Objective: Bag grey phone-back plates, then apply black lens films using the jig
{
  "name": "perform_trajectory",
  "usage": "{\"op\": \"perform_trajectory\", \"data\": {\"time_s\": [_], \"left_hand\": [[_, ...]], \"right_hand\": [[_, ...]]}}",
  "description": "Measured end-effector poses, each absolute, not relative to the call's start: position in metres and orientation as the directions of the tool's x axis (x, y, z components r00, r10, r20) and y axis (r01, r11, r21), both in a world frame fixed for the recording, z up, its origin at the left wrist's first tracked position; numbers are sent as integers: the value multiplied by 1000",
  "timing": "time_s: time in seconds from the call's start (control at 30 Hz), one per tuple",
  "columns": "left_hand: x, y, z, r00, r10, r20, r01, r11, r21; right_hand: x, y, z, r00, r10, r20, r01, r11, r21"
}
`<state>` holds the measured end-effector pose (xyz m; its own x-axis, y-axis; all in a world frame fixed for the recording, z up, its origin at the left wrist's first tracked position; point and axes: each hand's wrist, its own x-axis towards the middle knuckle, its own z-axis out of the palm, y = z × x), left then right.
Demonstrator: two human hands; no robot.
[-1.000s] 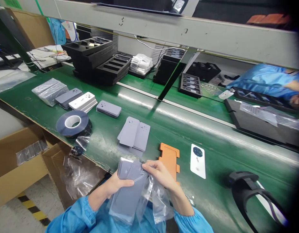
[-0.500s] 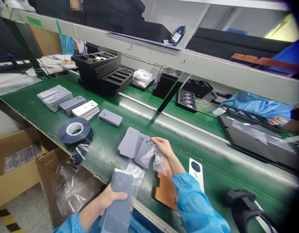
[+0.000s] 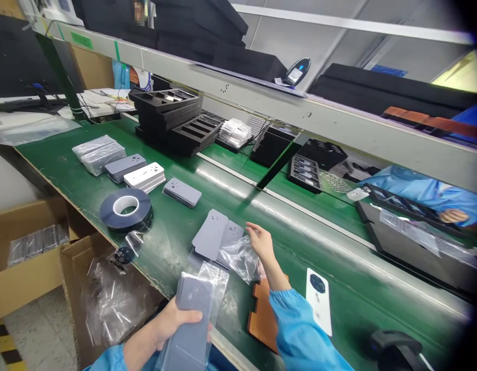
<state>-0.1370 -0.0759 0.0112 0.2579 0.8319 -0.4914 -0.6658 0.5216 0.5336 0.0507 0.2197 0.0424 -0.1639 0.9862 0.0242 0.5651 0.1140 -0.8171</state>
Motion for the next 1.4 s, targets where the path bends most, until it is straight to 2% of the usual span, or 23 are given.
{"op": "perform_trajectory", "data": {"time_s": [0.17,0.27,0.4,0.53,0.6,0.73,0.83,1.0,1.07,1.2,1.4], "left_hand": [[-135,-65,19,241,836,-494,-681,508,528],[-133,-58,23,235,831,-504,-660,517,545],[-128,-53,27,277,847,-453,-640,514,571],[-121,-55,25,290,845,-449,-626,522,579],[-120,-57,24,285,838,-466,-630,530,567],[-120,-62,23,245,791,-560,-658,560,503],[-121,-65,24,244,796,-553,-663,554,504],[-119,-68,23,284,817,-502,-649,549,526],[-118,-69,23,286,825,-488,-636,544,548],[-117,-73,23,284,843,-456,-613,526,590],[-114,-75,20,294,848,-440,-567,526,634]], "right_hand": [[61,132,74,-312,949,-52,505,119,-855],[58,75,81,-473,860,-192,445,45,-894],[50,32,77,-448,842,-302,523,-27,-852],[49,20,74,-501,776,-384,386,-197,-901],[54,20,74,-488,791,-369,366,-198,-909],[73,28,73,-288,942,-171,366,-57,-929],[87,34,69,-236,958,-163,282,-93,-955],[91,30,64,-348,907,-238,398,-87,-913],[87,27,64,-371,901,-224,439,-42,-898],[73,28,72,-443,882,-158,414,46,-909],[67,32,86,-552,795,-251,463,42,-886]]}}
